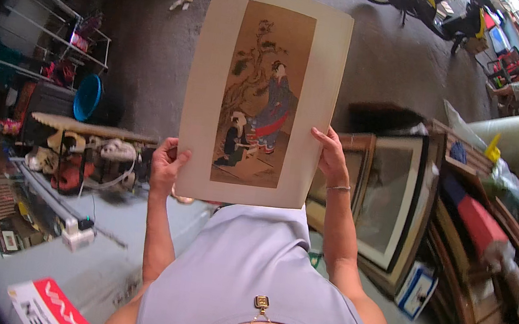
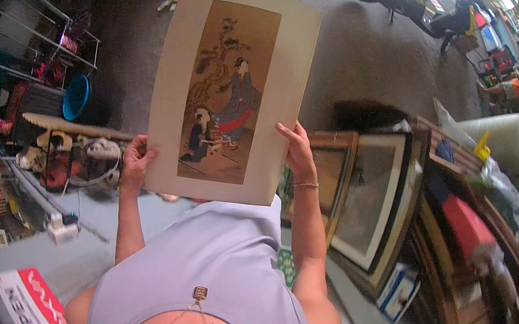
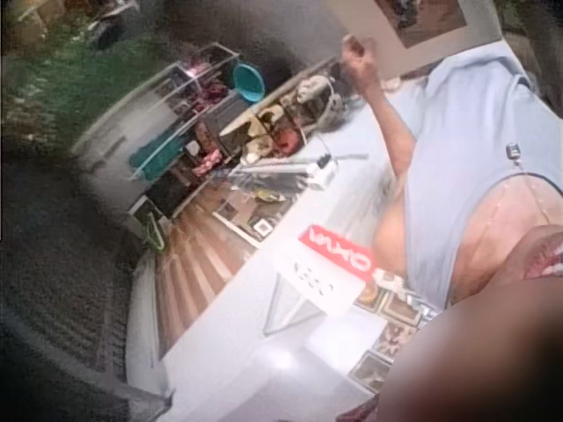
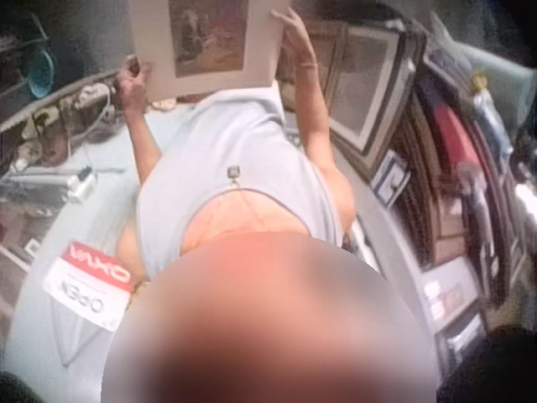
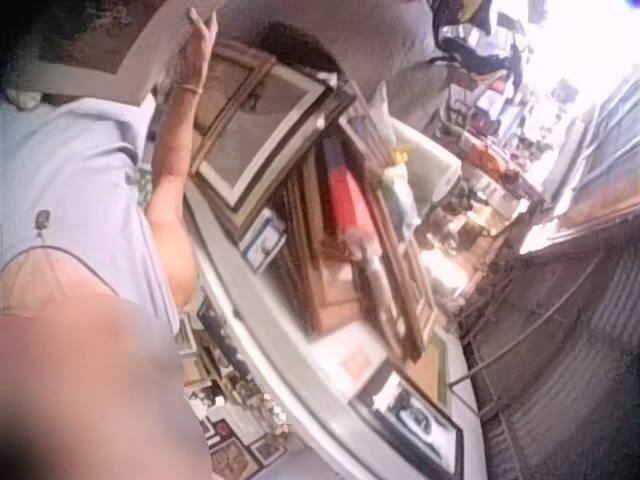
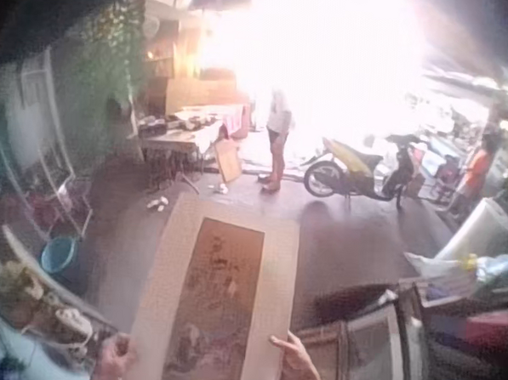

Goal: The person uses a utility knife and a ruler to cut a white cardboard sheet on a red-covered table. They measure the cardboard, cut along the ruler, and then place a framed artwork on the cut piece to check fit.

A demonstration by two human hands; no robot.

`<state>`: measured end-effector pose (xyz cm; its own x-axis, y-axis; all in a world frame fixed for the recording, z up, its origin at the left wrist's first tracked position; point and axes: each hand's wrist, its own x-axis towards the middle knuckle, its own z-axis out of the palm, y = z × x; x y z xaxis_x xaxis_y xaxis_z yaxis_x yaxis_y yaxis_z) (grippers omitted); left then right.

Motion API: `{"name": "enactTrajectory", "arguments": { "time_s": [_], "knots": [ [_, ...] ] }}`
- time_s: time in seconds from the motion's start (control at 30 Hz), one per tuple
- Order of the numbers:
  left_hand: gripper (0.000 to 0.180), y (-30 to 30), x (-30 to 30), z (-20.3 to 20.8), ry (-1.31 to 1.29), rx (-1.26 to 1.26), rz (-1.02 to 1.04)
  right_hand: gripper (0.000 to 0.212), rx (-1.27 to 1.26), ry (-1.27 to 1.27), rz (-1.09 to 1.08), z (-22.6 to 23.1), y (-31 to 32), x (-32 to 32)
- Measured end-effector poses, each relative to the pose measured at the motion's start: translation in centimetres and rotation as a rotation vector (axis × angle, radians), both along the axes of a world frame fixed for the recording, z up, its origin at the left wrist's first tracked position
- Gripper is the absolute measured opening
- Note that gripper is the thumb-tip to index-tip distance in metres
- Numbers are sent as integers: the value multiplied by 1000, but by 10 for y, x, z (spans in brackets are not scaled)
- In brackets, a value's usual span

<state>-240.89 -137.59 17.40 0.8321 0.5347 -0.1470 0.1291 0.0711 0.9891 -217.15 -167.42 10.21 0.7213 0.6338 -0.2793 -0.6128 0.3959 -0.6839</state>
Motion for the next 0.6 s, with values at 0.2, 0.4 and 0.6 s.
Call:
{"name": "enactTrajectory", "arguments": {
  "time_s": [0.2, 0.4, 0.6],
  "knots": [
    [28, 117, 202, -95, 99, 166, 119, 41, 31, -130, -3, -43, 130, 226],
    [45, 181, 395, -100, 211, 8, 201, 41, -271, -234, 51, -76, 226, 421],
    [54, 304, 626, -171, 142, 6, 132, 40, -261, -178, -9, -93, 321, 626]
  ]
}}
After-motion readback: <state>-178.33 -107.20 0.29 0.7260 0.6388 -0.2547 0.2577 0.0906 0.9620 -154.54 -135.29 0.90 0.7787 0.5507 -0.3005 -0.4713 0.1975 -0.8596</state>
